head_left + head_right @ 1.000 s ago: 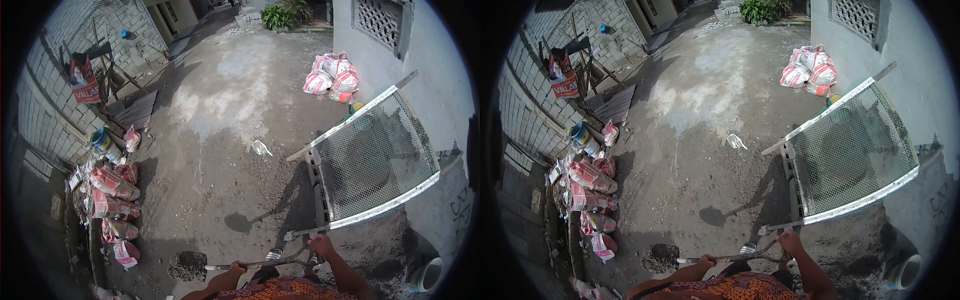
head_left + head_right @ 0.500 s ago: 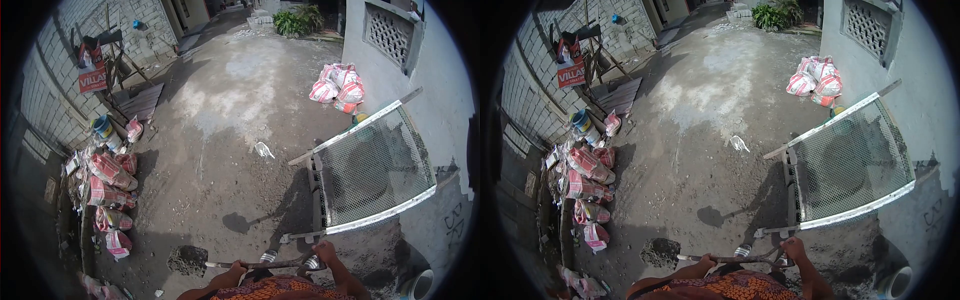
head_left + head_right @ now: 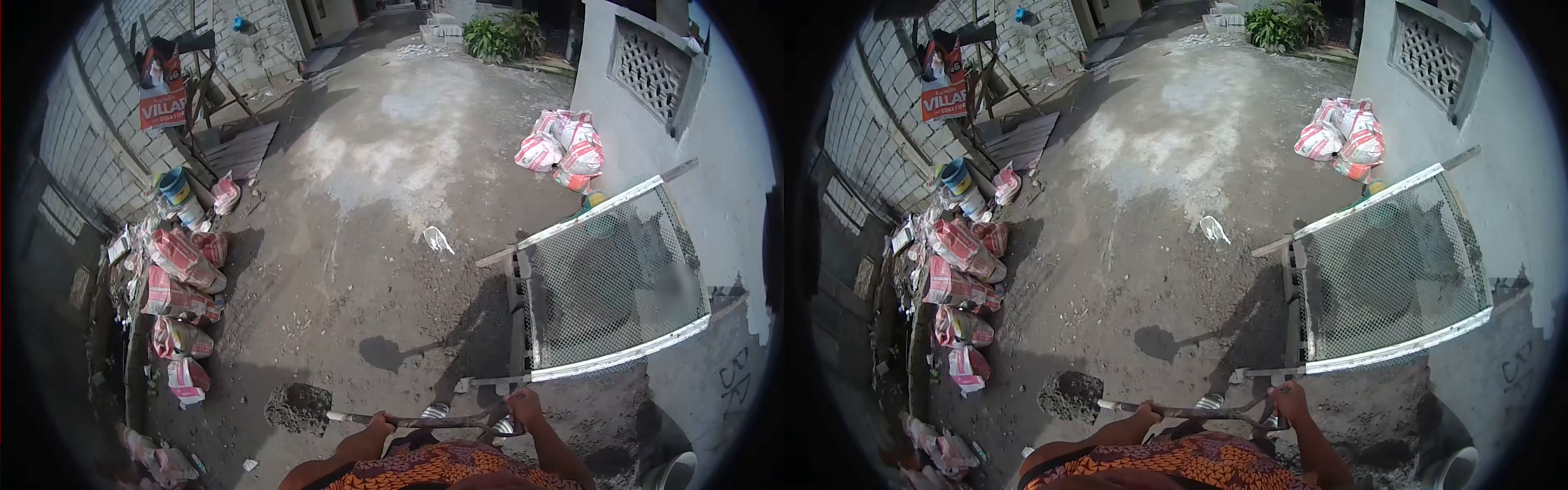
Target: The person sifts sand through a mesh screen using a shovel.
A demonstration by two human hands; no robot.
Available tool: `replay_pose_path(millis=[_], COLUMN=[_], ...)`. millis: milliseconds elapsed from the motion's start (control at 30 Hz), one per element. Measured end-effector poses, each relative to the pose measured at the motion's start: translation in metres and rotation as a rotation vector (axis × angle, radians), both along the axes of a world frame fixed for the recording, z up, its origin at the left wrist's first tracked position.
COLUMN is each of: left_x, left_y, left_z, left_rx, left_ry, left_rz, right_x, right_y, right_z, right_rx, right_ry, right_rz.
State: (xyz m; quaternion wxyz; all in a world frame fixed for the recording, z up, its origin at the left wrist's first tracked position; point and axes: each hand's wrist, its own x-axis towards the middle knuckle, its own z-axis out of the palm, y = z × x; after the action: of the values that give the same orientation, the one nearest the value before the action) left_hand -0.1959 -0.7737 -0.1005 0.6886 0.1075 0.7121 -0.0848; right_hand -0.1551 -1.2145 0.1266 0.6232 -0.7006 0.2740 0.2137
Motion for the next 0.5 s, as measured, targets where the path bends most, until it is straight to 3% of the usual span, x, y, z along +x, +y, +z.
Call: replay_pose_path(millis=[500], left_x=[-0.016], left_y=[0.019], left_z=[0.003], left_rx=[0.005], left_ry=[0.095], left_rz=[0.009], right_x=[0.015], right_y=[0.016], right_z=[-0.004], right_rx=[0.033], right_ry=[0.048], right_rz=[0.031])
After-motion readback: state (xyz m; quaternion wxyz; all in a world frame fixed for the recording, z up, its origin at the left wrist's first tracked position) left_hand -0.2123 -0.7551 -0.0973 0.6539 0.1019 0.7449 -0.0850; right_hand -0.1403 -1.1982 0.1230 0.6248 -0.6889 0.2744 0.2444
